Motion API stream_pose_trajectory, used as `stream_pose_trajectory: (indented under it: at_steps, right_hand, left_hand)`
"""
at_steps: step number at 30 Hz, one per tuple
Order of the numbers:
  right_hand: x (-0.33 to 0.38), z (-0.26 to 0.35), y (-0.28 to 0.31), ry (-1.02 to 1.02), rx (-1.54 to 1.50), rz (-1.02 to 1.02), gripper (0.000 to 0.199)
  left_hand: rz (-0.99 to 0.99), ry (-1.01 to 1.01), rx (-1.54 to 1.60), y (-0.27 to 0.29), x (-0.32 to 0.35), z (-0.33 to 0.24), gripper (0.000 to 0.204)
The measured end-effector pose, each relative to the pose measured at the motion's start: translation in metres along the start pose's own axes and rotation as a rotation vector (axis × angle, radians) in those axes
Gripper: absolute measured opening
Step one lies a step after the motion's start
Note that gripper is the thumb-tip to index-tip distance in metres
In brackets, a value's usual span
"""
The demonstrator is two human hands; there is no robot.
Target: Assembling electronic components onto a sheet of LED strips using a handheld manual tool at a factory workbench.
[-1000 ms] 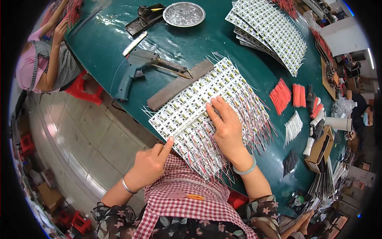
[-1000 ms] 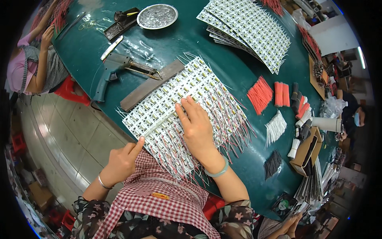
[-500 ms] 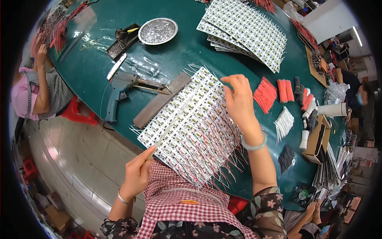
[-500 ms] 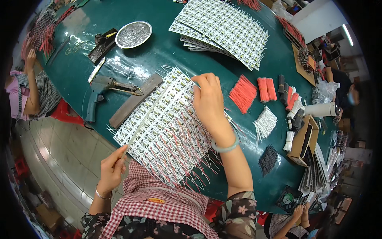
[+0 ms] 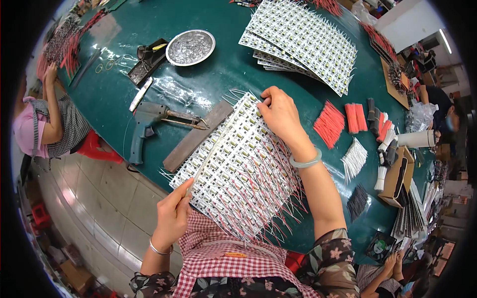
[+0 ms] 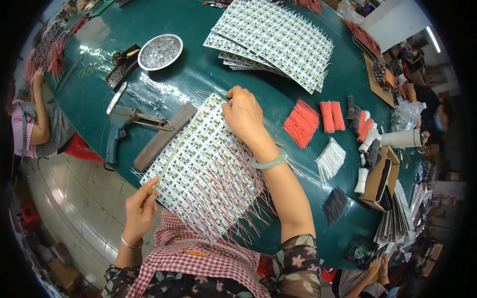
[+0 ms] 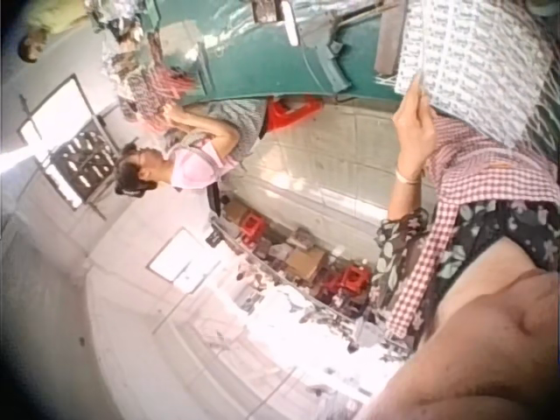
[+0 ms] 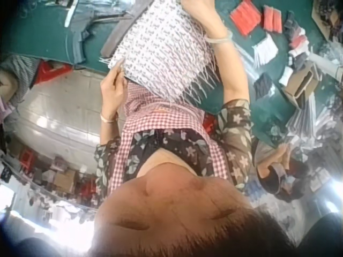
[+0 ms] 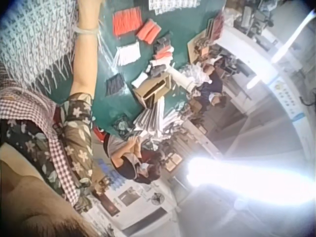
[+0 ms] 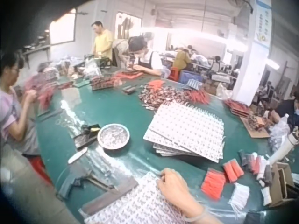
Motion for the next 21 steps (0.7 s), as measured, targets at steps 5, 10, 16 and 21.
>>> stream_pose_trajectory:
  at_steps: [5, 10, 16, 21]
  right_hand:
    - [-0.006, 0.006, -0.001, -0.029, 0.111, 0.013, 0.014]
    - [-0.008, 0.006, -0.001, -0.005, 0.169, -0.02, 0.015]
    - [-0.014, 0.012, 0.002, 0.021, 0.288, 0.025, 0.013]
    - [-0.019, 0.028, 0.007, 0.115, 0.481, 0.051, 0.009]
  left_hand:
    - [-0.008, 0.014, 0.017, -0.001, 0.002, 0.007, 0.046]
    - [0.009, -0.01, 0.02, -0.005, 0.001, 0.004, 0.045]
    - [0.007, -0.011, 0.031, -0.005, 0.001, 0.004, 0.045]
    - [0.0, -0.015, 0.019, -0.003, 0.001, 0.002, 0.044]
Point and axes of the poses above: each hand's wrist, its own x-axis away from the middle knuckle, its own y-axis out of the back of the hand, z = x × y, the point moved 7 cm from there along -x, towards the middle knuckle, and after that the axes turned 13 degrees about x, right-handed, at the moved point
